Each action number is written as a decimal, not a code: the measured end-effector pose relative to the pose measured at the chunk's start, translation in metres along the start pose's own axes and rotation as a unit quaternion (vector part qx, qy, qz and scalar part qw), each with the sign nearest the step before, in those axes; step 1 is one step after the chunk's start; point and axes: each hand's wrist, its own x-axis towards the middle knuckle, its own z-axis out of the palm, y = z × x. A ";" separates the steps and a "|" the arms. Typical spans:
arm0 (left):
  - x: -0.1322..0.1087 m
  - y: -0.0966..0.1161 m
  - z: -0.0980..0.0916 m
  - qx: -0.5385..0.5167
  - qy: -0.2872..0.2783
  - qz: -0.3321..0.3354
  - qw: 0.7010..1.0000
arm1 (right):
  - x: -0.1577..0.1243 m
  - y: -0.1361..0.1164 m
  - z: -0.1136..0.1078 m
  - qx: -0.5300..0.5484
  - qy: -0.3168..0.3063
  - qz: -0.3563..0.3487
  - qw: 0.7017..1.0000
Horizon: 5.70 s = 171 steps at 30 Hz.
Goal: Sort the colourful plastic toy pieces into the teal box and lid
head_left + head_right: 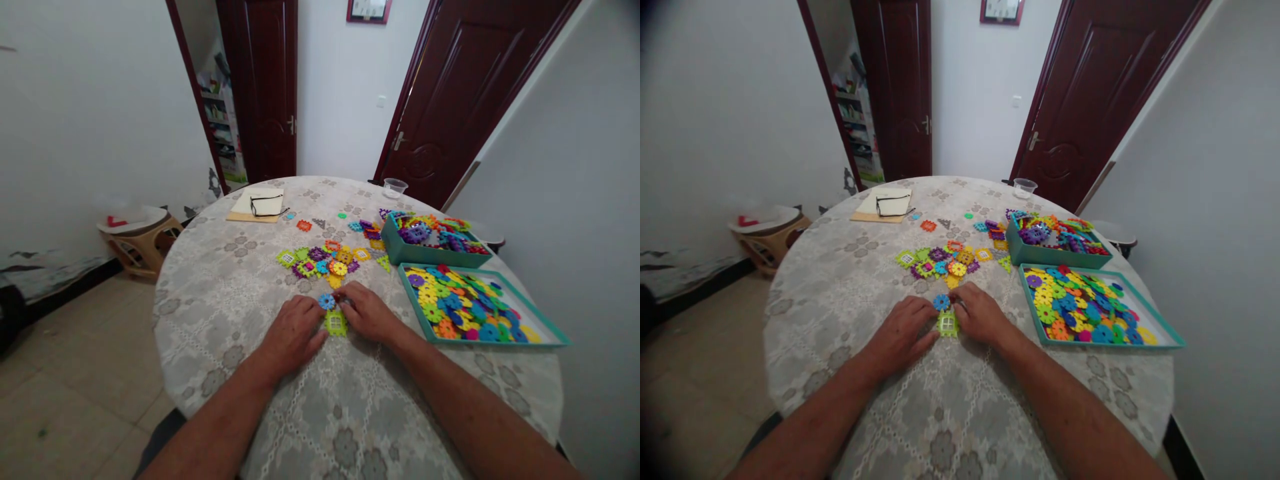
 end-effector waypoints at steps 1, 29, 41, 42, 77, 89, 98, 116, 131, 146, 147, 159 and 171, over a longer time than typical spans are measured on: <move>0.000 -0.001 0.001 -0.002 0.002 0.001 1.000 | 0.000 -0.001 0.000 -0.003 -0.006 -0.009 1.000; -0.002 -0.013 0.007 -0.079 0.024 -0.057 0.995 | 0.002 -0.010 0.012 0.239 0.042 -0.003 0.970; 0.000 -0.012 0.007 -0.110 0.065 -0.101 0.987 | 0.036 0.047 0.026 -0.074 0.173 0.016 0.982; 0.000 -0.012 0.006 -0.109 0.070 -0.098 0.987 | 0.041 0.047 0.025 -0.085 0.163 0.016 0.983; 0.003 -0.019 0.003 -0.093 0.149 -0.210 0.962 | -0.086 0.090 -0.114 -0.291 0.233 0.212 0.903; 0.003 -0.017 -0.002 -0.118 0.148 -0.224 0.956 | -0.036 0.003 -0.030 -0.072 0.097 -0.010 0.993; -0.003 -0.011 0.002 -0.107 0.061 -0.088 0.988 | 0.002 -0.012 0.006 -0.157 0.011 0.020 0.987; -0.002 -0.011 0.005 -0.036 0.009 -0.079 0.996 | 0.013 -0.030 0.013 0.066 0.021 0.076 0.995; -0.002 -0.012 0.001 -0.066 0.018 -0.082 0.994 | 0.033 -0.024 0.016 0.072 -0.025 0.180 0.981; 0.002 -0.015 -0.008 -0.090 0.118 -0.235 0.961 | -0.032 -0.001 -0.062 -0.024 0.056 0.158 0.986; 0.003 -0.015 -0.007 -0.088 0.120 -0.238 0.960 | -0.039 0.008 -0.075 -0.059 0.080 0.172 0.980; 0.004 -0.014 -0.012 -0.102 0.139 -0.274 0.946 | -0.063 0.041 -0.091 -0.216 0.188 0.100 0.953; 0.007 -0.018 -0.013 -0.093 0.112 -0.273 0.951 | 0.008 -0.043 -0.004 -0.059 -0.092 0.015 0.994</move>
